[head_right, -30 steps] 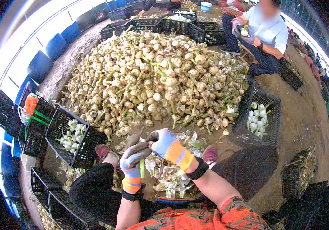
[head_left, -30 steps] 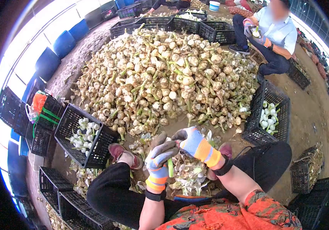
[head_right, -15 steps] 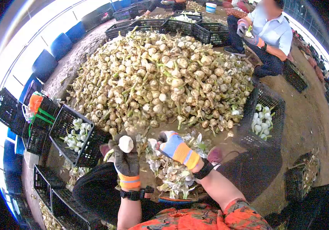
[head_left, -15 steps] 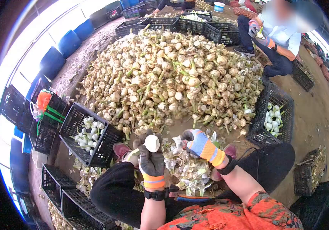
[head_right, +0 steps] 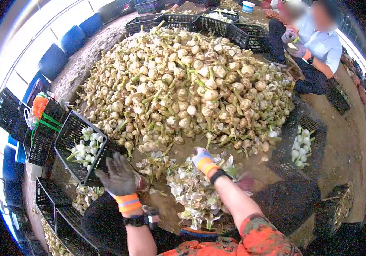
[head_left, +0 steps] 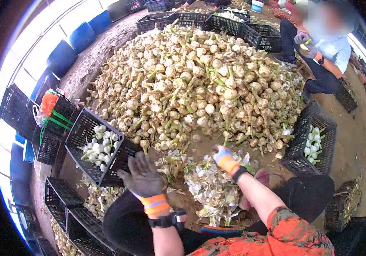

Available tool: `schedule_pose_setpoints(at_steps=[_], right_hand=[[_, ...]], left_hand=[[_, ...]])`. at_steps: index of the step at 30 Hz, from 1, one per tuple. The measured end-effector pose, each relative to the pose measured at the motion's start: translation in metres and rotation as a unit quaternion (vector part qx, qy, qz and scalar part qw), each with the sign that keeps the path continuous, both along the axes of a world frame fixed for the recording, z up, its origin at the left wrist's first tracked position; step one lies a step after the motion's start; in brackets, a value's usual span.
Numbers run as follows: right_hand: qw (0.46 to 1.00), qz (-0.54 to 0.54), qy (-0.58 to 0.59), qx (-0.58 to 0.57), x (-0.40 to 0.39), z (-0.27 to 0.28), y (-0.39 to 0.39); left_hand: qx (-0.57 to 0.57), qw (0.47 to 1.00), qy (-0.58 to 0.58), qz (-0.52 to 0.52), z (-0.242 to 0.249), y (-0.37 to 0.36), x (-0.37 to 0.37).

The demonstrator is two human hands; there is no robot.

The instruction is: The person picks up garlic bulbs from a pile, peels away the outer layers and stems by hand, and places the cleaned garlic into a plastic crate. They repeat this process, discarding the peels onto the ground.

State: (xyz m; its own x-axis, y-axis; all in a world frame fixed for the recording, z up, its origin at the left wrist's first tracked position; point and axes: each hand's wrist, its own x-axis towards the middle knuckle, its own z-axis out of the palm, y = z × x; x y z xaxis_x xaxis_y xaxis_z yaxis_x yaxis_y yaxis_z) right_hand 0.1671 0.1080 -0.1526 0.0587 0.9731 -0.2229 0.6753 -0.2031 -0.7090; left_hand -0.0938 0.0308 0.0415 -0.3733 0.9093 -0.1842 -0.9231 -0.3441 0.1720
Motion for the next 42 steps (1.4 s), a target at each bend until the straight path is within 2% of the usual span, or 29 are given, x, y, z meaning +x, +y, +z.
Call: schedule_pose_setpoints(at_steps=[2, 3, 4, 6, 8, 9, 10, 11, 12, 14, 16, 17, 18, 19, 20, 22, 24, 25, 26, 28, 29, 30, 32, 33, 35, 38, 39, 40, 42], right_hand=[[0.998, 0.0, -0.055, -0.04, -0.034, 0.003, 0.038], [0.999, 0.036, -0.039, 0.001, -0.046, -0.025, 0.06], [0.993, 0.053, -0.093, -0.046, -0.062, -0.028, 0.073], [0.974, 0.078, -0.211, -0.03, -0.083, -0.041, 0.088], [0.981, 0.1, -0.148, -0.069, -0.08, -0.081, 0.105], [0.981, 0.11, -0.108, -0.116, -0.073, -0.065, 0.106], [0.995, 0.057, -0.053, -0.06, -0.071, -0.067, 0.092], [0.97, 0.019, 0.223, -0.09, -0.07, -0.037, 0.071], [0.871, -0.021, 0.479, -0.109, -0.07, -0.003, 0.052], [0.908, 0.035, 0.414, 0.047, -0.07, -0.009, 0.018], [0.903, 0.099, 0.411, 0.074, -0.069, 0.068, -0.016], [0.873, 0.126, 0.451, 0.134, -0.065, 0.079, -0.025], [0.873, 0.127, 0.449, 0.143, -0.06, 0.094, -0.027], [0.821, 0.07, 0.565, 0.047, -0.054, 0.113, -0.027], [0.745, 0.013, 0.665, -0.05, -0.048, 0.132, -0.026], [0.757, -0.008, 0.651, -0.047, -0.039, 0.149, -0.024], [0.816, 0.041, 0.573, -0.058, -0.037, 0.145, -0.026], [0.799, 0.049, 0.599, -0.008, -0.036, 0.148, -0.032], [0.815, 0.034, 0.578, -0.007, -0.039, 0.144, -0.033], [0.81, 0.036, 0.585, 0.023, -0.038, 0.167, -0.047], [0.81, 0.037, 0.585, 0.028, -0.036, 0.167, -0.051], [0.784, 0.032, 0.619, 0.028, -0.036, 0.169, -0.055], [0.758, 0.029, 0.651, 0.032, -0.032, 0.171, -0.06], [0.76, 0.042, 0.648, 0.033, -0.03, 0.176, -0.062], [0.764, 0.056, 0.642, 0.038, -0.027, 0.186, -0.065], [0.773, 0.057, 0.631, 0.006, -0.023, 0.205, -0.074], [0.791, 0.056, 0.608, 0.021, -0.021, 0.218, -0.082], [0.808, 0.055, 0.585, 0.036, -0.021, 0.225, -0.087], [0.782, 0.062, 0.618, 0.056, -0.022, 0.217, -0.084]], left_hand=[[0.099, 0.992, 0.061, -0.053, -0.035, 0.003, 0.016], [-0.041, 0.996, 0.061, -0.058, -0.051, 0.002, 0.023], [-0.182, 0.98, 0.059, -0.059, -0.056, 0.002, 0.031], [-0.2, 0.962, 0.169, -0.074, -0.06, 0.008, 0.052], [-0.234, 0.946, 0.189, -0.119, -0.069, 0.007, 0.055], [-0.261, 0.935, 0.205, -0.129, -0.075, 0.008, 0.056], [-0.286, 0.922, 0.221, -0.141, -0.081, 0.009, 0.055], [-0.294, 0.916, 0.233, -0.14, -0.086, 0.01, 0.058], [-0.295, 0.917, 0.227, -0.142, -0.086, 0.012, 0.06], [-0.272, 0.92, 0.19, -0.209, -0.085, 0.01, 0.063], [-0.209, 0.93, 0.169, -0.252, -0.087, 0.01, 0.064], [-0.186, 0.926, 0.222, -0.244, -0.08, 0.009, 0.066], [-0.16, 0.919, 0.276, -0.233, -0.074, 0.008, 0.069], [-0.104, 0.917, 0.342, -0.176, -0.07, 0.008, 0.074], [-0.111, 0.899, 0.398, -0.144, -0.064, 0.008, 0.077], [-0.069, 0.915, 0.378, -0.125, -0.06, 0.003, 0.084], [-0.046, 0.892, 0.435, -0.109, -0.052, -0.004, 0.094], [-0.03, 0.865, 0.493, -0.087, -0.047, -0.006, 0.098], [-0.02, 0.866, 0.492, -0.088, -0.047, -0.006, 0.1], [-0.031, 0.92, 0.371, -0.122, -0.044, -0.008, 0.101], [-0.005, 0.893, 0.44, -0.09, -0.043, -0.012, 0.103], [0.0, 0.893, 0.441, -0.09, -0.04, -0.014, 0.103], [-0.005, 0.936, 0.333, -0.115, -0.036, -0.018, 0.103], [0.001, 0.936, 0.333, -0.116, -0.034, -0.02, 0.103], [0.009, 0.883, 0.461, -0.086, -0.03, -0.022, 0.105], [0.006, 0.892, 0.443, -0.091, -0.007, -0.026, 0.106], [0.017, 0.927, 0.359, -0.11, -0.005, -0.025, 0.104], [0.019, 0.927, 0.358, -0.109, -0.005, -0.025, 0.104], [0.036, 0.895, 0.436, -0.089, -0.007, -0.025, 0.104]])
